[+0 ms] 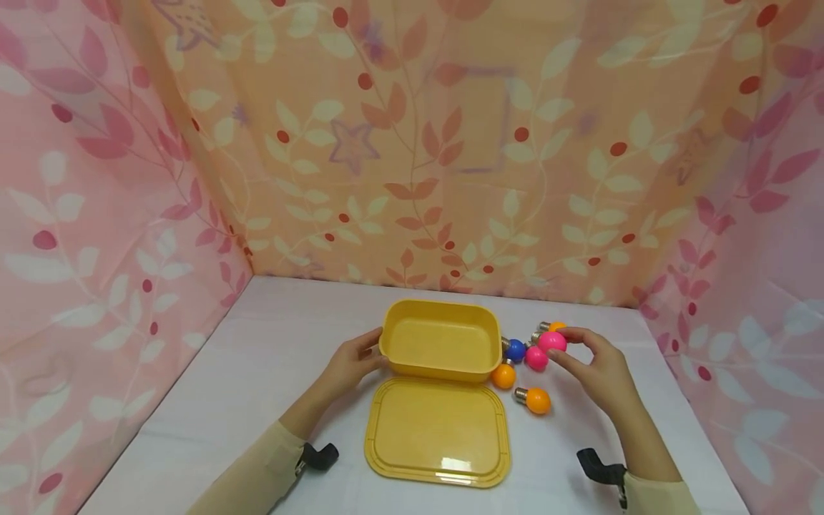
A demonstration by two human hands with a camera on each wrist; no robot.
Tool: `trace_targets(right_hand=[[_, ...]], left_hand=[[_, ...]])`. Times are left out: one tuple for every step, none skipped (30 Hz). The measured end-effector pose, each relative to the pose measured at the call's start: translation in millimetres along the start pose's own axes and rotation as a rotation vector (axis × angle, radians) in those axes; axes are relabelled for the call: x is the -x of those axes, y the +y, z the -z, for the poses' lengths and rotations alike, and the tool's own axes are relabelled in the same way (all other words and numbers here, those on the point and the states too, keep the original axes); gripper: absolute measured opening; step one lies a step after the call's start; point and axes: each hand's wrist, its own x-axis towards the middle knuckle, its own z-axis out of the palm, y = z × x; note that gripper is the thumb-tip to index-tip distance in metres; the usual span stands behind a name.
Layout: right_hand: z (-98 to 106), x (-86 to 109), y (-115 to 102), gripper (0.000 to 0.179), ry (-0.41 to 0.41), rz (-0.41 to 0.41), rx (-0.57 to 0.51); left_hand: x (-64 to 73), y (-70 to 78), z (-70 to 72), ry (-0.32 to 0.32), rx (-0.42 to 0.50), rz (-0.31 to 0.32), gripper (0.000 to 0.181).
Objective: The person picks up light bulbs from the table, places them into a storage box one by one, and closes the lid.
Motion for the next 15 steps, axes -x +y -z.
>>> trace_targets(right_hand=[[-1, -1.4, -3, 0.073, -0.002, 0.016, 0.002], [-2, -2.8, -6, 0.072, -0.003, 0.032, 0.003], [-3, -4.2, -9, 0.071, -0.007, 0.046, 0.001], [-4, -5.3, -12, 0.070, -0.011, 0.058, -0.003], [-5, -6.4, -15, 0.068, -0.015, 0.069, -0.005], [-5, -7.6, -18, 0.067, -0.019, 0.081, -0.006], [-6, -8.9, -20, 0.066, -0.027, 0.092, -0.007], [-6, -10.4, -23, 0.066, -0.037, 0.101, -0.007], [-7, -11.9, -26, 0.067, -0.048, 0.108, -0.006], [-7, -13.6, -29, 0.068, -0.059, 0.114, -0.001], [-7, -15.5, -32, 0.069, -0.069, 0.122, 0.005], [-7, -17.8, -35, 0.070, -0.079, 0.130, 0.012], [-7, -20.0, -38, 0.070, -0.091, 0.137, 0.019], [-8, -22.3, -41, 0.071, -0.102, 0.147, 0.027], [-9, -24.5, -44, 0.070, -0.111, 0.159, 0.032]], left_hand=[[0.2, -0.3, 0.2, 0.000, -0.001, 0.004, 0.069], [0.4, -0.5, 0.4, -0.001, -0.001, 0.008, 0.070], [0.6, -0.6, 0.5, -0.002, -0.003, 0.012, 0.070], [0.8, -0.6, 0.5, -0.003, -0.004, 0.015, 0.070], [1.0, -0.5, 0.4, -0.004, -0.004, 0.015, 0.070], [1.3, -0.3, 0.4, -0.005, -0.003, 0.009, 0.070], [1.5, 0.0, 0.4, -0.005, -0.005, 0.012, 0.070], [1.5, 0.3, 0.3, -0.006, -0.005, 0.011, 0.070], [1.6, 0.8, 0.3, -0.006, -0.005, 0.007, 0.070], [1.8, 1.3, 0.2, -0.006, -0.005, 0.005, 0.070], [2.0, 1.7, 0.4, -0.006, -0.005, 0.000, 0.070], [2.0, 2.2, 0.4, -0.005, -0.008, -0.001, 0.070], [2.0, 2.6, 0.4, -0.005, -0.010, 0.005, 0.070], [2.1, 3.0, 0.5, -0.004, -0.010, 0.005, 0.070], [2.4, 3.2, 0.6, -0.004, -0.010, 0.004, 0.070]])
